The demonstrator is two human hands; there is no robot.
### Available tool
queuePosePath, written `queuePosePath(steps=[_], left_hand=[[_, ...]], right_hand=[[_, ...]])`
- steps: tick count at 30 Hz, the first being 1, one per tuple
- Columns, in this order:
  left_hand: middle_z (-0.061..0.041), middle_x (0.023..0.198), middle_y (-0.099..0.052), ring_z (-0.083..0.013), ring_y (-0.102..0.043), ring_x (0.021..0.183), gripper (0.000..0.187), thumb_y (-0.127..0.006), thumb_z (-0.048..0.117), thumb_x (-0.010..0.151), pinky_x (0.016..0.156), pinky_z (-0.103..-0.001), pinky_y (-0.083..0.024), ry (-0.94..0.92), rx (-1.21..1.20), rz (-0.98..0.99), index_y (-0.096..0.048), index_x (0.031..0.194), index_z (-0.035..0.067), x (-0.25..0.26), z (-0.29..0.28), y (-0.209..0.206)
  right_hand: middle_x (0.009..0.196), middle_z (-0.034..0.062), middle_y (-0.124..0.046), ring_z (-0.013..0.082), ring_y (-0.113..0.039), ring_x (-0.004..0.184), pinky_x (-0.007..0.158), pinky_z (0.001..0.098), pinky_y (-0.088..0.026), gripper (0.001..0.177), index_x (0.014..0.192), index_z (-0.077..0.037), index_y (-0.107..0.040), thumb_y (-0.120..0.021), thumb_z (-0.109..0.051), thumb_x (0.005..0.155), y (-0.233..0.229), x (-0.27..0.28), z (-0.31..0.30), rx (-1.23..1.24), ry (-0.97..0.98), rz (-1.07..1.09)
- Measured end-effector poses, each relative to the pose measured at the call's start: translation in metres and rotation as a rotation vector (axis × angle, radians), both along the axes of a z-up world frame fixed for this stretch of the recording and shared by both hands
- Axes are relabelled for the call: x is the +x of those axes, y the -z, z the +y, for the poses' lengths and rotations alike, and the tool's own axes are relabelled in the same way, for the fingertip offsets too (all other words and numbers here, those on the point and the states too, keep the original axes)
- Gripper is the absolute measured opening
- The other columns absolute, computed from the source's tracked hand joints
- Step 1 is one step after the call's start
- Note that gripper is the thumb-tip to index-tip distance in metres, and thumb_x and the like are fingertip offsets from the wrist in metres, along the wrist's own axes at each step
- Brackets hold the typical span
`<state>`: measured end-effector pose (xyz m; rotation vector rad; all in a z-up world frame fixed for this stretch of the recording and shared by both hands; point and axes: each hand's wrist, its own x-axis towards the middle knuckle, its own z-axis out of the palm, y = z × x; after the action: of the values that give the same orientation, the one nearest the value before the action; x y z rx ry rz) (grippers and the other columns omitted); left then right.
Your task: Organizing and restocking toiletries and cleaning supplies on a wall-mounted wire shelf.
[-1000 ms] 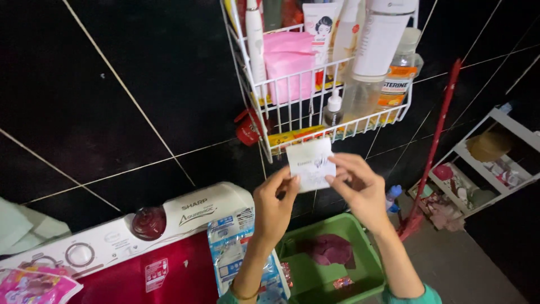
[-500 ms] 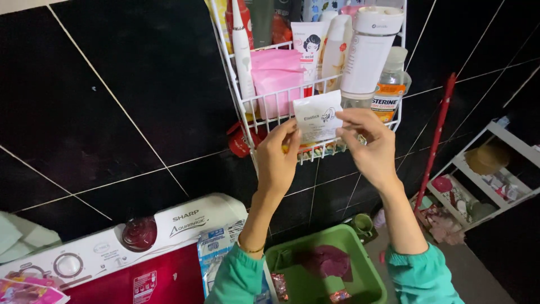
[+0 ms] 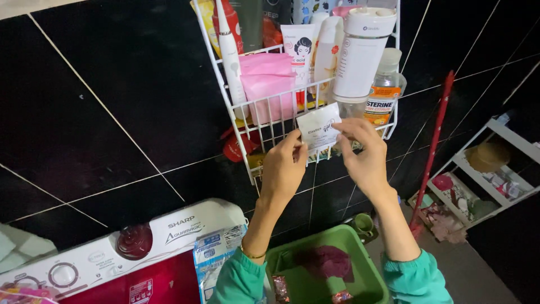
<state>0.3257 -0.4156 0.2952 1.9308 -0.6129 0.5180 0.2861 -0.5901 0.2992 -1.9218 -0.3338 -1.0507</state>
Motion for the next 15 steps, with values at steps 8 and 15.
queuePosePath(steps=[8,15], left_hand=[[-0.016,0.086,-0.076,-0.0341,-0.075,0.076,0.038,-0.067,0.011,0.094,0.064,-0.043,-0.058,0.0,0.124,0.026,-0.058,0.13,0.004,-0.001,0.0,-0.01],[-0.018,0.086,-0.076,-0.0378,-0.073,0.075,0.04,-0.063,0.015,0.096,0.065,-0.047,-0.056,0.013,0.213,0.048,-0.058,0.133,0.002,0.005,0.001,-0.012]], right_hand=[[0.109,0.0107,-0.067,0.0193,-0.068,0.089,0.082,0.0297,-0.056,0.023,0.113,-0.003,-0.073,-0.07,0.007,0.092,0.006,-0.003,0.007,-0.012,0.098,0.027],[0.104,0.0118,-0.068,0.0202,-0.069,0.086,0.08,0.03,-0.055,0.017,0.108,-0.002,-0.074,-0.07,0.007,0.094,0.009,0.0,0.009,0.005,0.192,0.022]])
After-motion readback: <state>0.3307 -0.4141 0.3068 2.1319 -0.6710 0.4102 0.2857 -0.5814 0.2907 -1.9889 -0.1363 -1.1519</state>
